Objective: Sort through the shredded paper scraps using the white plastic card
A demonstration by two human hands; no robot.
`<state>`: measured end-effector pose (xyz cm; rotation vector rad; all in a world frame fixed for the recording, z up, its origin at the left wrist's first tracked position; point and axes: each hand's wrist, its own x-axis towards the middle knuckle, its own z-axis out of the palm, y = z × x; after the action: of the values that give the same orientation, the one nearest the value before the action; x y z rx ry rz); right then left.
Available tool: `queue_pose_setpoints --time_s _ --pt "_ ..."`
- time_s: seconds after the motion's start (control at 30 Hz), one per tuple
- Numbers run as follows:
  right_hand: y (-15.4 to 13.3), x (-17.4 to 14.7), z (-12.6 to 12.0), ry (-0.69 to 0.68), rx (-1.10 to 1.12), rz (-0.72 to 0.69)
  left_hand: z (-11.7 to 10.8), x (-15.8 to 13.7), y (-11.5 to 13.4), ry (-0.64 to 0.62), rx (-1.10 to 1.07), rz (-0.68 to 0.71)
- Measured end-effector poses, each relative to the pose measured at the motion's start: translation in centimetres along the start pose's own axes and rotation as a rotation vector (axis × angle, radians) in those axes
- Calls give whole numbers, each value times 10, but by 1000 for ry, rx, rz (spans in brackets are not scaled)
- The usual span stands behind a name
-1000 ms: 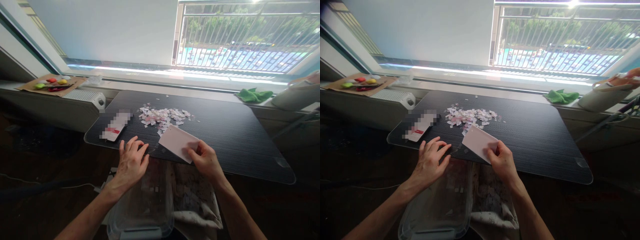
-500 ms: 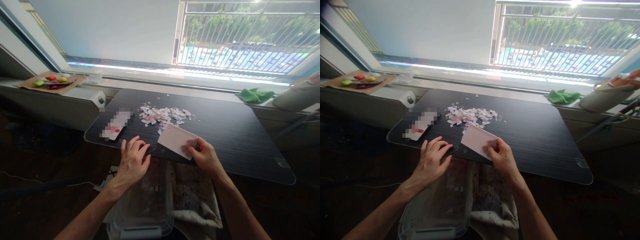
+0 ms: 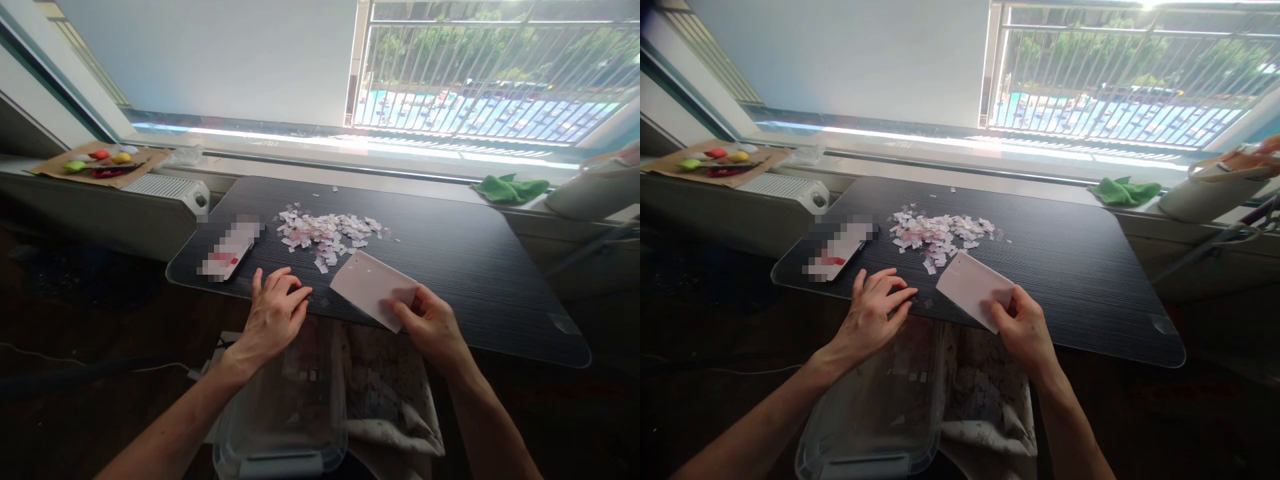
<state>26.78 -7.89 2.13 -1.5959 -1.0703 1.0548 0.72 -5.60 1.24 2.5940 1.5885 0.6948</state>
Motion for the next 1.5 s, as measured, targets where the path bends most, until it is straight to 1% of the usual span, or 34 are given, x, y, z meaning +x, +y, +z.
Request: queue_pose_setpoints --time_s 0.1,0.27,0.4,0.5,0.63,0.7,0.77,0.87,0.93,1.0,1.07,1.13,1.23,1.3,1.4,1.5 --pt "3 -6 1 -10 11 27 -3 -11 0 20 3 15" --pt "1 -18 13 -137 43 56 -11 -27 3 22 -18 21" --pt "1 -18 18 -139 33 36 -16 -33 1 39 -28 -9" --pt "0 -15 19 -129 39 29 -17 -35 -3 58 -19 -44" --pt "-3 -15 23 -170 26 27 -17 -35 -7 70 -19 -76" --pt "-3 -16 24 -169 25 21 -18 -33 -7 77 -23 -82" --pt "-3 -18 23 -161 27 10 -18 -32 -7 84 -26 -87" --pt "-4 -21 18 -197 2 0 -18 -29 -7 90 -32 -98" --pt "-8 -23 14 -154 -13 -19 -17 -23 -8 102 -39 -102" --pt "-12 -19 10 -22 3 -53 -12 -12 -10 122 -46 -100" --pt "-15 -8 7 113 35 -81 -5 3 -13 143 -55 -99" --pt "-14 9 7 188 60 -101 4 20 -15 153 -75 -106" --pt "-5 36 14 213 97 -158 18 38 -18 147 -137 -130" --pt "3 46 22 215 141 -195 26 43 -19 148 -167 -131" --pt "13 51 29 235 202 -209 32 42 -21 175 -186 -126" --pt "18 51 31 254 223 -219 33 40 -23 202 -200 -109"
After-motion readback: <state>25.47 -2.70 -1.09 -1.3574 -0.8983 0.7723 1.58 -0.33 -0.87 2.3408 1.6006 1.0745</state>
